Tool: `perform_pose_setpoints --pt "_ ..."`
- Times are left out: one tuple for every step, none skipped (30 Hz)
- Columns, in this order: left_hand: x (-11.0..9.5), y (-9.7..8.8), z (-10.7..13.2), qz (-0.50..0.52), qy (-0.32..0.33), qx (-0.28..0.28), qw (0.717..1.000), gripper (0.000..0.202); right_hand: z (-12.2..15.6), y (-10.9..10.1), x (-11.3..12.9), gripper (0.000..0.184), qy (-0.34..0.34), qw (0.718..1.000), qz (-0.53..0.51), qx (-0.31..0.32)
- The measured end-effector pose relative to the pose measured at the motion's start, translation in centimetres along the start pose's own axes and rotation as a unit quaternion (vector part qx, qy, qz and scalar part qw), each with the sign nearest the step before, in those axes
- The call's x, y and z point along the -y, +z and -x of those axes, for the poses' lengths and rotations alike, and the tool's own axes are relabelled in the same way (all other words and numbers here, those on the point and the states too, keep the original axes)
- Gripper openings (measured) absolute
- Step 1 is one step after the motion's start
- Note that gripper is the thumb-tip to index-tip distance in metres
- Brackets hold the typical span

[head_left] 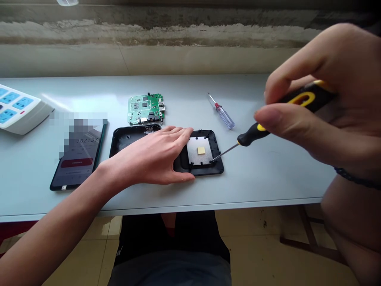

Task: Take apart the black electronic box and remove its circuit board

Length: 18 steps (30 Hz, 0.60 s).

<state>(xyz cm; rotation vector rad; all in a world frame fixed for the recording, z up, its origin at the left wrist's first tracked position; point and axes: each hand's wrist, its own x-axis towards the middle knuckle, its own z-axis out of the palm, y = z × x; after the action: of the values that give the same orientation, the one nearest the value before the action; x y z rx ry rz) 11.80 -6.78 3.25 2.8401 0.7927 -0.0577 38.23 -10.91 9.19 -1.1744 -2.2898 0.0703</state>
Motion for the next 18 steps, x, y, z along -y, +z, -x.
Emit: perform_pose_setpoints --pt "0.03 0.05 0.01 0.001 0.001 -0.003 1.000 0.076 -0.05 -0.14 -0.17 0.020 -0.011 1.000 -0.023 0.015" --pt "0.05 0.10 0.01 0.002 0.002 -0.006 1.000 0.077 -0.09 -0.28 -0.37 0.017 -0.026 0.998 -0.044 0.022" --pt "0.05 0.13 0.00 0.004 0.002 -0.007 1.000 0.077 -0.12 -0.40 -0.54 0.018 -0.038 0.997 -0.061 0.026" --pt "0.03 0.14 -0.02 0.005 0.002 -0.008 1.000 0.076 -0.12 -0.48 -0.68 0.020 -0.047 0.996 -0.071 0.026" --pt "-0.01 0.13 -0.06 0.006 0.001 -0.006 1.000 0.076 -0.11 -0.52 -0.76 0.020 -0.058 0.995 -0.072 0.021" --pt "-0.05 0.10 -0.09 0.007 0.000 -0.004 1.000 0.075 -0.08 -0.51 -0.78 0.020 -0.059 0.996 -0.062 0.016" --pt "-0.08 0.05 -0.13 0.007 -0.001 -0.002 1.000 0.074 -0.04 -0.48 -0.75 0.023 -0.051 0.997 -0.048 0.011" --pt "-0.11 0.00 -0.15 0.007 -0.003 0.001 1.000 0.073 0.00 -0.42 -0.70 0.027 -0.035 0.999 -0.030 0.005" --pt "-0.12 -0.03 -0.17 0.006 -0.005 0.004 1.000 0.072 0.03 -0.37 -0.67 0.029 -0.020 1.000 -0.017 0.000" --pt "-0.11 -0.05 -0.16 0.004 -0.006 0.004 1.000 0.072 0.05 -0.32 -0.67 0.027 -0.013 1.000 -0.011 -0.005" --pt "-0.08 -0.04 -0.15 0.003 -0.006 0.002 1.000 0.071 0.05 -0.27 -0.71 0.023 -0.010 1.000 -0.016 0.000" --pt "-0.04 -0.01 -0.12 0.001 -0.005 0.000 1.000 0.071 0.02 -0.24 -0.79 0.016 -0.022 0.999 -0.035 0.004" --pt "0.01 0.03 -0.09 -0.001 -0.003 -0.003 1.000 0.071 -0.02 -0.21 -0.88 0.016 -0.035 0.998 -0.057 0.014" --pt "0.04 0.07 -0.07 -0.002 -0.001 -0.007 1.000 0.072 -0.07 -0.19 -0.94 0.018 -0.042 0.996 -0.074 0.023" --pt "0.07 0.10 -0.05 -0.003 0.000 -0.009 1.000 0.072 -0.13 -0.16 -0.97 0.022 -0.047 0.995 -0.085 0.023" --pt "0.08 0.11 -0.05 -0.003 0.000 -0.009 1.000 0.073 -0.19 -0.12 -0.96 0.027 -0.046 0.995 -0.085 0.021" --pt "0.07 0.11 -0.05 -0.003 -0.001 -0.007 1.000 0.073 -0.25 -0.09 -0.92 0.031 -0.044 0.996 -0.075 0.013" --pt "0.05 0.10 -0.06 -0.002 -0.002 -0.004 1.000 0.073 -0.29 -0.05 -0.88 0.032 -0.036 0.997 -0.063 0.003"
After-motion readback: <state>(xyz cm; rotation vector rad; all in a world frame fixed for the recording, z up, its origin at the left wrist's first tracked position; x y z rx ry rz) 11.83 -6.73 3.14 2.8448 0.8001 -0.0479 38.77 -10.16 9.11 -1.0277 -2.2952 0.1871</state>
